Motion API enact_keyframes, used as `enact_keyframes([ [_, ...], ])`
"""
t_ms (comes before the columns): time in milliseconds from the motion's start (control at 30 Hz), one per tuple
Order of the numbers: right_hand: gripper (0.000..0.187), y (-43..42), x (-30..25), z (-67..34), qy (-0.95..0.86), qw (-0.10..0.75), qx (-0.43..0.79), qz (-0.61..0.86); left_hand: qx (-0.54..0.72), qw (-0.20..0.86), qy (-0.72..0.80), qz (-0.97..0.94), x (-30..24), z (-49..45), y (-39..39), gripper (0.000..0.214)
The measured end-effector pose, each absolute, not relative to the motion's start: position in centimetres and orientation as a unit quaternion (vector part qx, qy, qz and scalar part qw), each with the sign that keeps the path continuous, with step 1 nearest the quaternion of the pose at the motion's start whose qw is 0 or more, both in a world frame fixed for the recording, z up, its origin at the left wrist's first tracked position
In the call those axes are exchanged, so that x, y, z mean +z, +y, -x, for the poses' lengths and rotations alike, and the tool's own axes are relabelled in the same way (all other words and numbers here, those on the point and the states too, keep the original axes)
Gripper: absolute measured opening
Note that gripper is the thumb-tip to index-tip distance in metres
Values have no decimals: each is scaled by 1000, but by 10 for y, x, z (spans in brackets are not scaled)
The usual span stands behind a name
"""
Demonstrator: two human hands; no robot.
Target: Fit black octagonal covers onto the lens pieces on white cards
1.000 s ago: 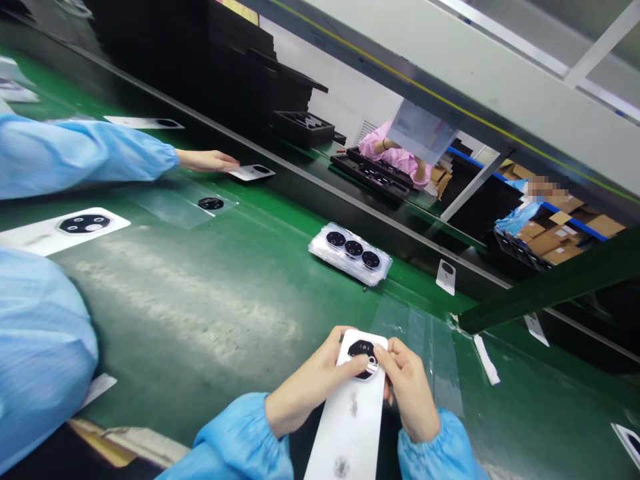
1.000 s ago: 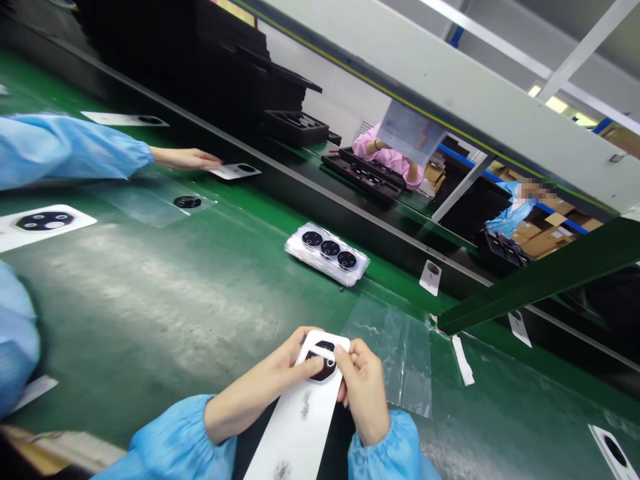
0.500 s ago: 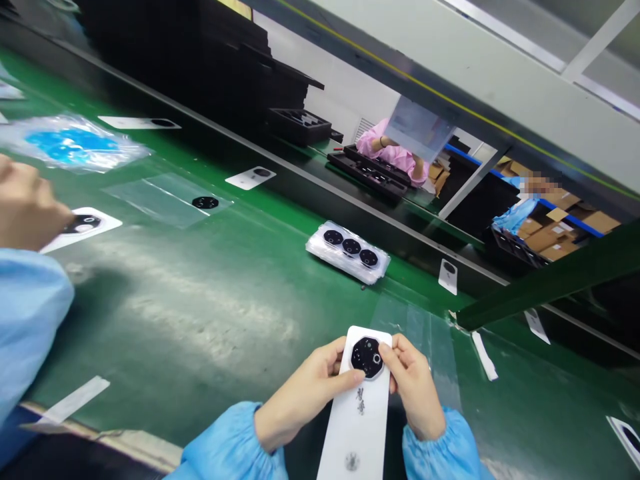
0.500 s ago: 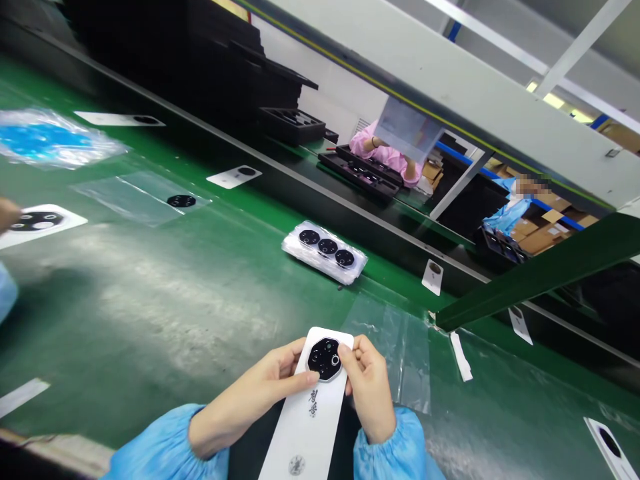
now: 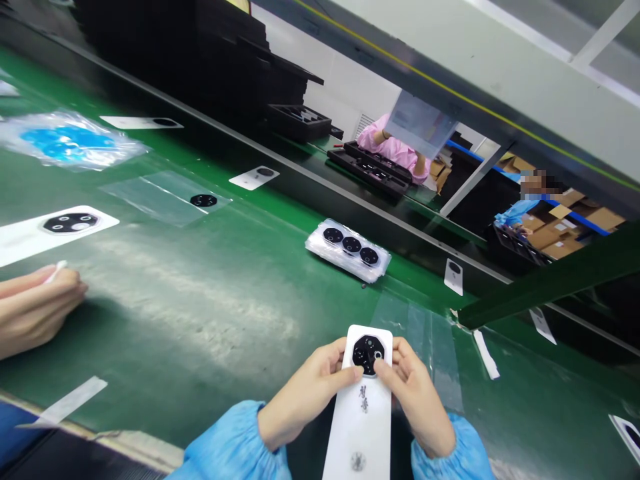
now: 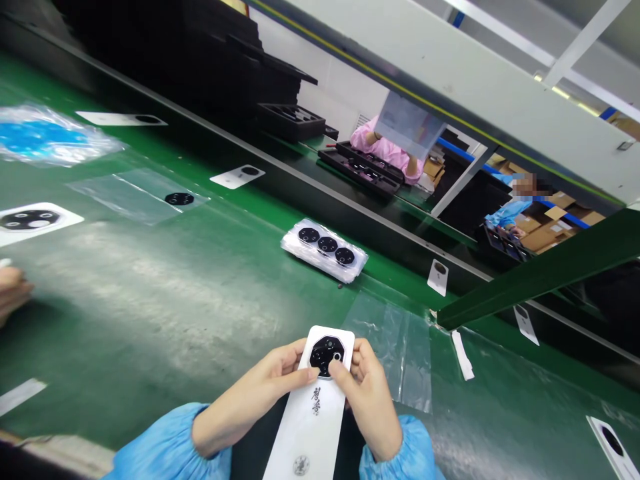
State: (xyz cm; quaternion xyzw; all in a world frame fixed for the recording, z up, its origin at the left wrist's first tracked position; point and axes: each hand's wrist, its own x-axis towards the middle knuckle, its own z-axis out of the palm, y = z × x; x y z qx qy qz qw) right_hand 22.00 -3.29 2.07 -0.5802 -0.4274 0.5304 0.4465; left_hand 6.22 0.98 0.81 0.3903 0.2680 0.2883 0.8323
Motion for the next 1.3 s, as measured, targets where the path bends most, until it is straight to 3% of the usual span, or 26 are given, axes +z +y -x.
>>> enact_keyframes([
  [1300,33,-42,25,-215,-409,467,548,561,312,791,307,-427,6,-69,7,38],
])
